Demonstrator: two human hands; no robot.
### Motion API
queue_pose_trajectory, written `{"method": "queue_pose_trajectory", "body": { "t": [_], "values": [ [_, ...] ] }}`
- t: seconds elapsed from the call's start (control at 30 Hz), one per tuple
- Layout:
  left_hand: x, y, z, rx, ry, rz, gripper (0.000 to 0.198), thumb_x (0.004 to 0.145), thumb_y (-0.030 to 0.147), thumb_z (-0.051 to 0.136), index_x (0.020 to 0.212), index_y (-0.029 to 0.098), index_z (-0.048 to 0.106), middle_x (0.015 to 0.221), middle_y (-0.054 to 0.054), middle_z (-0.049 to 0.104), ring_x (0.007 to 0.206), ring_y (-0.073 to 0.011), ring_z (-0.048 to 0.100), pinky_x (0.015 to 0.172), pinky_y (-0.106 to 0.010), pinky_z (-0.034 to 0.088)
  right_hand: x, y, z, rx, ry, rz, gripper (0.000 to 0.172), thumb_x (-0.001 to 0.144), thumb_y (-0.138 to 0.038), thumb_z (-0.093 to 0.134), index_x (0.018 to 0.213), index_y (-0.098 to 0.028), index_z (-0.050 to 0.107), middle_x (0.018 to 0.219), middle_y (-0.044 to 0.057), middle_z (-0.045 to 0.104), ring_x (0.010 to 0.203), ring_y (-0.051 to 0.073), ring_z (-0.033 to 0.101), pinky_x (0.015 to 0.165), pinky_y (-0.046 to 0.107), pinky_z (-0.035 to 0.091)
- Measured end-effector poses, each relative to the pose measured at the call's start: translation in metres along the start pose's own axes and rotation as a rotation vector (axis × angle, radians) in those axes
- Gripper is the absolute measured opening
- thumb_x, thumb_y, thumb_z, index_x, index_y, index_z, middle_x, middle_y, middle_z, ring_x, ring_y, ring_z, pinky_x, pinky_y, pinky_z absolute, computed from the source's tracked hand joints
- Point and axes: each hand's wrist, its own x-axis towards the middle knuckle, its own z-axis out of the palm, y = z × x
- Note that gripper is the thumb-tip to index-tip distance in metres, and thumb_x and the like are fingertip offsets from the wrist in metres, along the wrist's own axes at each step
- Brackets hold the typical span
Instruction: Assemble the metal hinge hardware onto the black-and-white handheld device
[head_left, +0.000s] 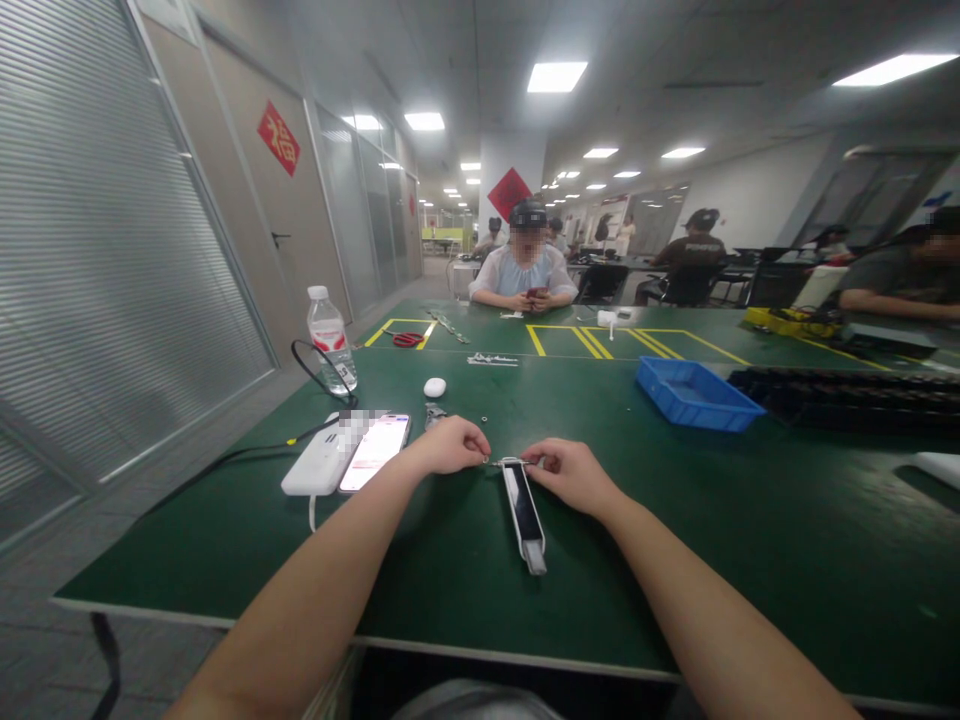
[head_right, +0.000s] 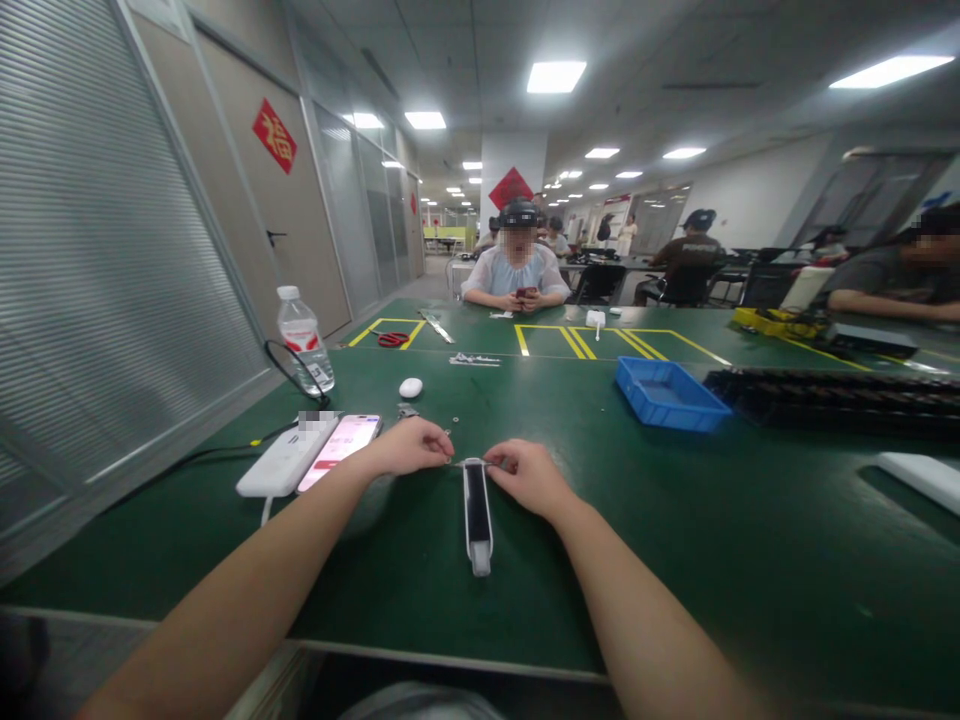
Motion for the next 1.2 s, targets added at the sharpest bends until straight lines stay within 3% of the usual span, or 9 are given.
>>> {"method": "queue_pose_trajectory", "body": {
  "t": [0.63,1.2],
  "values": [
    [0.005,-0.008,0.006,-0.141,-0.053,-0.044,0.019,0.065,0.019,0.064,0.082,0.015,0.07,0.069,0.0,0.069,0.064,-0.0116,0.062,0.056,-0.018,0.045,0.001,0.002,0.0,-0.076,0.0,0.041,0.014,0.075,-0.028,0.061,0.081,-0.018,0.069,0.068,0.001,0.061,0.059,0.011,0.051,0.057,0.023,0.04],
    [0.003,-0.003,0.008,-0.173,-0.063,-0.03,0.019,0.064,0.021,0.068,0.082,0.012,0.068,0.073,-0.003,0.069,0.069,-0.0139,0.064,0.065,-0.023,0.05,0.001,-0.003,-0.003,-0.054,-0.029,0.055,0.012,0.076,-0.025,0.061,0.081,-0.017,0.068,0.069,0.001,0.059,0.059,0.011,0.05,0.058,0.023,0.039]
  ]
}}
